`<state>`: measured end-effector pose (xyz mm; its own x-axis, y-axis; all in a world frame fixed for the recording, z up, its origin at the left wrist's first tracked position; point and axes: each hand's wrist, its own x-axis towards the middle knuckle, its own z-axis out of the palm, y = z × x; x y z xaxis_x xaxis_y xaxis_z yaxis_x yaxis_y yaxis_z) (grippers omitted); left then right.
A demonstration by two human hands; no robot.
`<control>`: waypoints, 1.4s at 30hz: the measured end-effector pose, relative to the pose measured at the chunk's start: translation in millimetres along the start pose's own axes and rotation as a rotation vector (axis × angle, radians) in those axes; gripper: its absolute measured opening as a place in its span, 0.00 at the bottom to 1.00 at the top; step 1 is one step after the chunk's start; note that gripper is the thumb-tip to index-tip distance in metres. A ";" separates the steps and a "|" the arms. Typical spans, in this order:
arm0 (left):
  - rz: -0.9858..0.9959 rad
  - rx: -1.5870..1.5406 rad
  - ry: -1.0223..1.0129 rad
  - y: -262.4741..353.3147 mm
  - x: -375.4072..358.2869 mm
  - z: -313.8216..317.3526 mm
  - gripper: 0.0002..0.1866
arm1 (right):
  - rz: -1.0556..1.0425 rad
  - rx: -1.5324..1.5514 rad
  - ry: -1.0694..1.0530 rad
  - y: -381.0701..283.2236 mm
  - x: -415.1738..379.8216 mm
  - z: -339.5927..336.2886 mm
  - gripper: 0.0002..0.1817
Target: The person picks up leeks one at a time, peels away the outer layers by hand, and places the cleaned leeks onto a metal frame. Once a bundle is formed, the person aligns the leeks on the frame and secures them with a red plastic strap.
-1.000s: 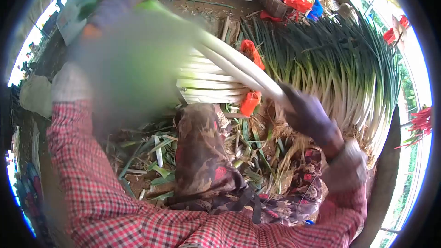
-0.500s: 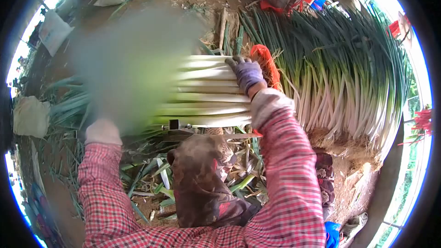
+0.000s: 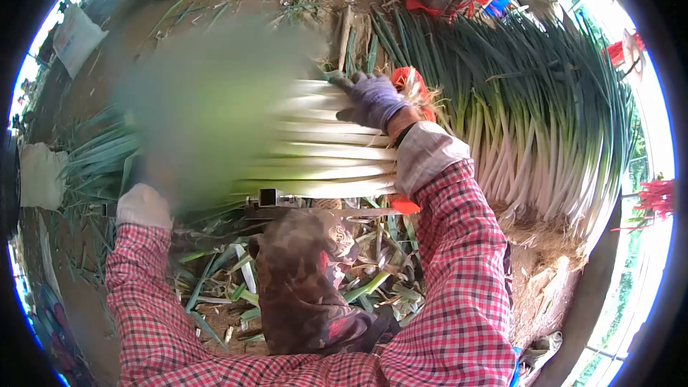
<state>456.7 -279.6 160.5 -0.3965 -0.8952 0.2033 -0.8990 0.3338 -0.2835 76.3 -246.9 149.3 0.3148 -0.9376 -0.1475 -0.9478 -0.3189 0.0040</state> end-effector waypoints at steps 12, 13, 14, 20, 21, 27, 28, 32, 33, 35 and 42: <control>0.161 -0.036 0.115 3.9 35.6 43.0 0.20 | 0.295 0.086 -0.075 -2.0 1.9 38.9 0.52; 0.181 -0.086 0.124 -2.1 38.7 57.3 0.25 | 0.316 0.081 -0.066 -4.2 3.0 41.3 0.53; 0.175 -0.102 0.098 -0.4 39.0 52.0 0.25 | 0.334 0.073 -0.062 -6.0 3.4 42.9 0.53; 0.117 -0.159 0.014 2.1 33.2 37.8 0.27 | 0.356 0.068 0.018 -9.8 -2.0 41.0 0.54; 0.085 -0.182 -0.022 3.7 32.4 35.5 0.27 | 0.337 0.072 0.014 -8.7 -2.4 42.1 0.53; 0.101 -0.073 -0.059 1.3 37.2 40.4 0.28 | 0.348 0.091 -0.136 -7.2 13.3 42.7 0.47; 0.114 -0.052 -0.073 -0.5 42.1 41.2 0.30 | 0.351 0.091 -0.137 -8.5 15.8 43.8 0.47; 0.214 -0.117 -0.418 -9.8 49.7 -0.3 0.41 | 0.389 0.074 -0.088 -10.1 13.9 39.8 0.46; 0.230 -0.041 -0.539 -14.0 54.1 -9.7 0.46 | 0.410 0.083 -0.057 -10.3 13.6 42.6 0.46; 0.207 0.023 -0.469 -20.0 50.0 2.4 0.44 | 0.445 0.079 0.008 -10.6 15.9 53.0 0.46; 0.150 0.149 -0.400 -15.0 47.5 18.5 0.39 | 0.519 0.041 0.111 -12.4 18.9 64.7 0.46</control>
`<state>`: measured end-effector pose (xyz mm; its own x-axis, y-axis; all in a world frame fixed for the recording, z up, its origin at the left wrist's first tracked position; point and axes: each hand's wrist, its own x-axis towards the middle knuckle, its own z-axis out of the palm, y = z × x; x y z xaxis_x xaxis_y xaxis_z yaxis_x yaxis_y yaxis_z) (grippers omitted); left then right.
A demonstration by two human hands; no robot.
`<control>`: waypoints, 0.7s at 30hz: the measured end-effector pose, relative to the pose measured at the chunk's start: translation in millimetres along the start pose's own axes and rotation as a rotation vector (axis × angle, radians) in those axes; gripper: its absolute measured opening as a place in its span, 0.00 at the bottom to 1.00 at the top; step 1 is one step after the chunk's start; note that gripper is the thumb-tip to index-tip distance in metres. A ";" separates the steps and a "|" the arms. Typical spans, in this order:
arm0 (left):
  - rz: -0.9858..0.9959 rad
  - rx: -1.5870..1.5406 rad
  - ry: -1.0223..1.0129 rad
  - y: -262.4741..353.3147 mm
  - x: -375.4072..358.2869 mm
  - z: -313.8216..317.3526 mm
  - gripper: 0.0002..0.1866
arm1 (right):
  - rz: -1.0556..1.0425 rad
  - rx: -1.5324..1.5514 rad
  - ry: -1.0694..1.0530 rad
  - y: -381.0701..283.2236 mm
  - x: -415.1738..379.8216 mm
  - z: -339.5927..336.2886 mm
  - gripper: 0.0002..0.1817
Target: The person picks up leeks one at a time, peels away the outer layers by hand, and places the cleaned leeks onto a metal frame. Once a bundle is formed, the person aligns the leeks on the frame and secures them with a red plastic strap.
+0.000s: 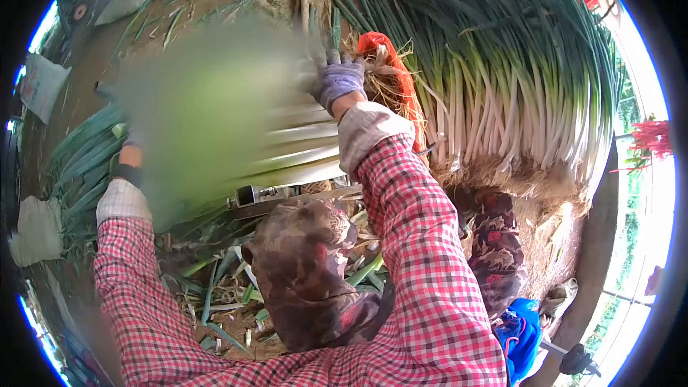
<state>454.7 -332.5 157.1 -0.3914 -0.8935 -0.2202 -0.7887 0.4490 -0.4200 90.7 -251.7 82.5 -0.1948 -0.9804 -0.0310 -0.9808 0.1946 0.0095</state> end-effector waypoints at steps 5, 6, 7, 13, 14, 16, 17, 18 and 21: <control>0.025 0.007 -0.087 -9.3 14.4 23.2 0.40 | -0.086 0.055 0.088 5.5 1.3 8.3 0.46; 0.039 0.031 -0.069 -7.9 11.6 22.5 0.41 | -0.053 0.165 0.050 3.2 -1.7 1.3 0.46; 0.057 0.022 -0.029 -11.3 15.3 28.2 0.42 | -0.035 0.168 -0.135 3.8 -1.3 -22.7 0.46; -0.025 0.102 -0.079 -24.1 37.5 56.3 0.45 | -0.008 0.169 -0.160 4.5 29.1 18.1 0.47; -0.062 0.146 -0.118 -16.2 34.7 47.7 0.46 | -0.025 0.127 -0.080 2.7 24.2 22.9 0.46; -0.090 0.180 -0.209 -5.2 27.4 28.3 0.48 | -0.008 0.245 -0.202 9.1 0.5 -21.9 0.46; -0.105 0.200 -0.262 0.4 26.8 15.0 0.49 | -0.081 0.343 -0.139 18.7 -12.5 -37.8 0.47; -0.091 0.240 -0.286 5.3 27.7 5.9 0.50 | -0.158 0.435 -0.081 27.5 -30.4 -49.0 0.48; -0.051 0.212 -0.315 45.6 2.4 -56.3 0.51 | -0.414 0.567 0.056 72.9 -105.7 -93.5 0.46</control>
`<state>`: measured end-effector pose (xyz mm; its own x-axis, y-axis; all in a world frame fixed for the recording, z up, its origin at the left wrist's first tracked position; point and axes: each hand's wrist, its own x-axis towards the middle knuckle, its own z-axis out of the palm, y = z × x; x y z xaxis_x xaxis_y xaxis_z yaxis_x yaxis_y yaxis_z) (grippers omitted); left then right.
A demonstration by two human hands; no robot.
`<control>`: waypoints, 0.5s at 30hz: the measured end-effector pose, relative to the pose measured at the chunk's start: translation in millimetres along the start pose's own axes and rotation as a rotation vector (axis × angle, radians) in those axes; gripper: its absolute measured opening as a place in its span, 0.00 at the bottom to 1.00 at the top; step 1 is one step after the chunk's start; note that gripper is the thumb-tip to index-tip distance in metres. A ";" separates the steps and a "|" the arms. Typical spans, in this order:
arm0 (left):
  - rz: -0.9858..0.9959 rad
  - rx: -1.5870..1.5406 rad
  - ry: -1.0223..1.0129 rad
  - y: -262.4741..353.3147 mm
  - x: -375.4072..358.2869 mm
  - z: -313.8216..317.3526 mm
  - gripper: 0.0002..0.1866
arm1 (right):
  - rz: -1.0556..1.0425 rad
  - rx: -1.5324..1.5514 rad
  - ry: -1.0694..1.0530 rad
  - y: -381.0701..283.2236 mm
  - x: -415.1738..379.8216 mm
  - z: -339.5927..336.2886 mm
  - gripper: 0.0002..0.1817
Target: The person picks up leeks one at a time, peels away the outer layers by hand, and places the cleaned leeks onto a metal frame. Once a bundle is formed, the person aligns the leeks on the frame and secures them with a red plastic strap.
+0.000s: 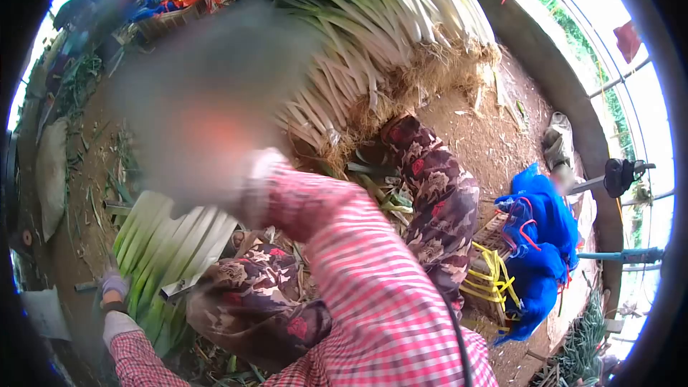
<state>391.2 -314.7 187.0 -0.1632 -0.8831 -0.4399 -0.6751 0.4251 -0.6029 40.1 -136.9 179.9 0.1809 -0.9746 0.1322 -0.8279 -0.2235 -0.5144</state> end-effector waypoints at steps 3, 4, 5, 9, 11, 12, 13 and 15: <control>0.120 -0.421 0.210 27.0 -21.4 -27.1 0.45 | -0.011 0.280 0.048 15.3 -107.1 -30.7 0.35; 0.321 -0.554 0.445 41.2 -37.8 -34.1 0.42 | 0.056 0.478 0.121 26.1 -146.9 -33.0 0.26; 0.520 -0.683 0.681 65.0 -62.2 -44.3 0.39 | 0.145 0.505 0.198 55.1 -183.8 -14.4 0.21; 0.854 -1.496 0.199 182.2 -217.0 -141.3 0.36 | 0.782 0.380 0.202 139.9 -281.7 21.5 0.17; 1.127 -1.729 -0.006 239.4 -241.3 -157.7 0.34 | 0.760 0.347 0.219 183.6 -310.2 63.2 0.20; 1.295 -1.787 -0.073 268.5 -241.9 -160.3 0.33 | 0.751 0.330 0.235 202.3 -316.3 78.5 0.22; 1.325 -1.765 -0.154 295.6 -234.6 -157.9 0.32 | 0.782 0.280 0.234 217.1 -316.3 87.7 0.24; 1.254 -1.740 -0.407 341.8 -220.8 -154.7 0.30 | 0.845 0.187 0.237 237.5 -304.4 95.4 0.28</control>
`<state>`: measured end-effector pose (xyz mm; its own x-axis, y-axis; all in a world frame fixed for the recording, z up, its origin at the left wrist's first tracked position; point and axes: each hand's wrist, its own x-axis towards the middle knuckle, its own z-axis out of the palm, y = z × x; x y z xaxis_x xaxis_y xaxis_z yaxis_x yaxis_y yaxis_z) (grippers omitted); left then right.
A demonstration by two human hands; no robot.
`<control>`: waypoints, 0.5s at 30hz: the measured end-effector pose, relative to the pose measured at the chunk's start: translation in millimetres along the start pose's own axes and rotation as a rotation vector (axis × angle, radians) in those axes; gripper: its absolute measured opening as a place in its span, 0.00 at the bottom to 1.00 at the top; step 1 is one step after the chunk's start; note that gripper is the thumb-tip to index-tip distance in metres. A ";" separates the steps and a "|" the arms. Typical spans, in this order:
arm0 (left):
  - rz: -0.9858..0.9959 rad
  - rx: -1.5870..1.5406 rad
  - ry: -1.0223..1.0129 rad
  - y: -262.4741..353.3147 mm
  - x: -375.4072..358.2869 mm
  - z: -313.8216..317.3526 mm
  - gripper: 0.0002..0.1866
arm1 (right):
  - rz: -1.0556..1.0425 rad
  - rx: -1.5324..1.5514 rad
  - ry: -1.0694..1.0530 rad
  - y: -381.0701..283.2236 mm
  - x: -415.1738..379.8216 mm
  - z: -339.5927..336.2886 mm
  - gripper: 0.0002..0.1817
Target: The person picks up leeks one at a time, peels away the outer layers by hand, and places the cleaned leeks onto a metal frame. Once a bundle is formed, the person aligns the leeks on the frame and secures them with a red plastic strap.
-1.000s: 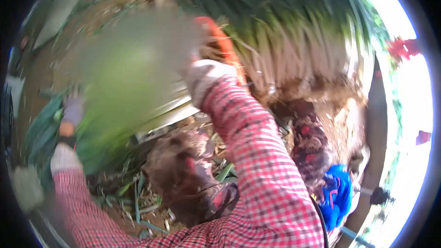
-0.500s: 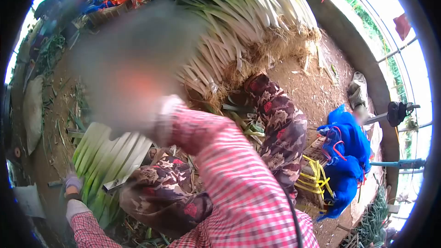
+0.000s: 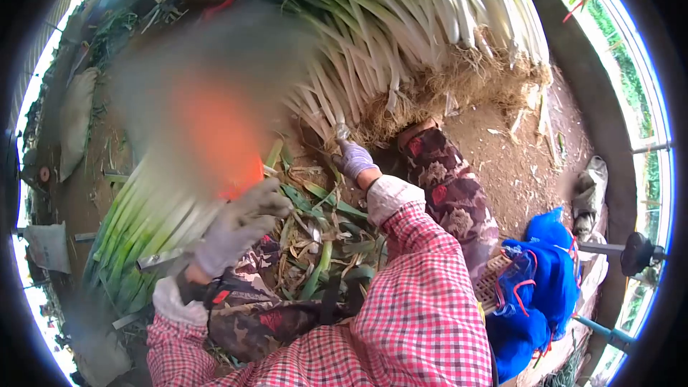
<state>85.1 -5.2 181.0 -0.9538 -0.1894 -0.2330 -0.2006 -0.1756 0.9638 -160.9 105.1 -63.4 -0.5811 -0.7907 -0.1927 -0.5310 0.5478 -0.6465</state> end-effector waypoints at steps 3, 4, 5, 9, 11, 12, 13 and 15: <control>-0.352 0.032 -0.034 -25.2 30.6 -0.9 0.28 | 0.173 0.003 -0.010 -5.1 43.8 1.4 0.36; -0.350 0.013 -0.061 -29.2 33.8 -2.2 0.28 | 0.209 -0.002 0.008 -5.9 59.8 2.5 0.38; -0.344 0.001 -0.093 -31.6 35.8 -5.7 0.28 | 0.175 -0.050 0.050 4.1 80.8 12.4 0.41; -0.257 0.200 -0.097 -34.9 43.2 -16.9 0.28 | 0.260 -0.156 0.161 9.1 139.5 28.5 0.48; -0.207 0.388 -0.149 -43.1 44.0 -25.0 0.27 | 0.398 -0.185 0.134 3.7 152.7 43.8 0.49; -0.141 0.427 -0.153 -42.3 42.5 -25.8 0.27 | 0.471 -0.200 0.115 -0.1 155.7 51.2 0.50; -0.183 0.343 -0.152 -40.8 43.9 -25.4 0.27 | 0.517 -0.146 0.113 -3.6 159.7 57.5 0.50; -0.199 0.322 -0.151 -38.6 42.6 -25.0 0.27 | 0.486 -0.036 0.136 -1.2 166.7 82.3 0.48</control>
<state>57.9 -30.6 130.6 -0.9065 -0.0337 -0.4209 -0.4218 0.1217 0.8985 -206.3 -49.8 -155.5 -0.8405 -0.4004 -0.3651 -0.1989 0.8547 -0.4794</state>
